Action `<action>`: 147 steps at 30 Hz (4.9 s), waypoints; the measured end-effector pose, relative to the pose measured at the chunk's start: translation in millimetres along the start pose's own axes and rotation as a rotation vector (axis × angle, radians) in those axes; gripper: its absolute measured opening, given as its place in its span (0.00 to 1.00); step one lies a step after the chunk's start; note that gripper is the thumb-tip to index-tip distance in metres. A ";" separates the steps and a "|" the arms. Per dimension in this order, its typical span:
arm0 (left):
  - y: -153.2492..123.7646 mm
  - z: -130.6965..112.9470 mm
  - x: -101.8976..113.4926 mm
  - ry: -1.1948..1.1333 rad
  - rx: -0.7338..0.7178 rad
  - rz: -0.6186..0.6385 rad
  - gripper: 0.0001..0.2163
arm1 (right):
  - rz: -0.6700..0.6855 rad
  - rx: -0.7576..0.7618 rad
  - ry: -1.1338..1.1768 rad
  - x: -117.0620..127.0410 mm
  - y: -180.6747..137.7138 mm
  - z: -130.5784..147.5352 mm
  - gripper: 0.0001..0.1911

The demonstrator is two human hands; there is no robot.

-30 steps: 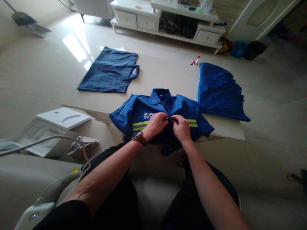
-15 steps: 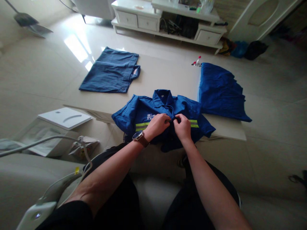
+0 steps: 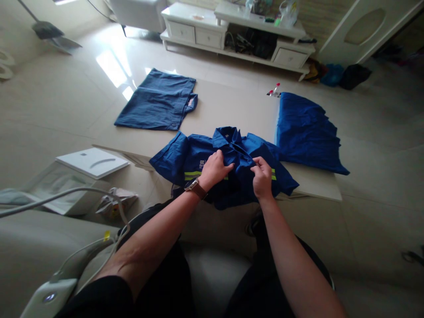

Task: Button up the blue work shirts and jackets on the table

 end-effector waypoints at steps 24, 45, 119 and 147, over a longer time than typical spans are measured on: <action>-4.0 -40.0 -0.5 -0.035 -0.338 -0.101 0.15 | 0.053 0.370 -0.618 -5.9 -10.3 21.4 0.26; -0.2 -34.2 -2.1 -0.205 -0.352 -0.109 0.19 | 0.051 0.293 -0.716 -14.0 -5.4 14.8 0.15; -5.4 -34.8 4.3 0.037 -0.542 -0.002 0.21 | 0.154 0.240 -0.578 -23.2 9.1 0.1 0.14; 46.1 160.3 26.4 0.194 0.335 -0.033 0.18 | 0.293 -0.214 -1.165 78.5 83.9 -107.1 0.25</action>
Point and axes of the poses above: each hand's wrist, its own y-axis towards the middle knuckle, its own x-axis out of the back of the hand, z = x × y, the point moved 8 cm from there along y, towards the middle knuckle, and after that the axes turned 2 degrees about x, right-handed, at the moved point
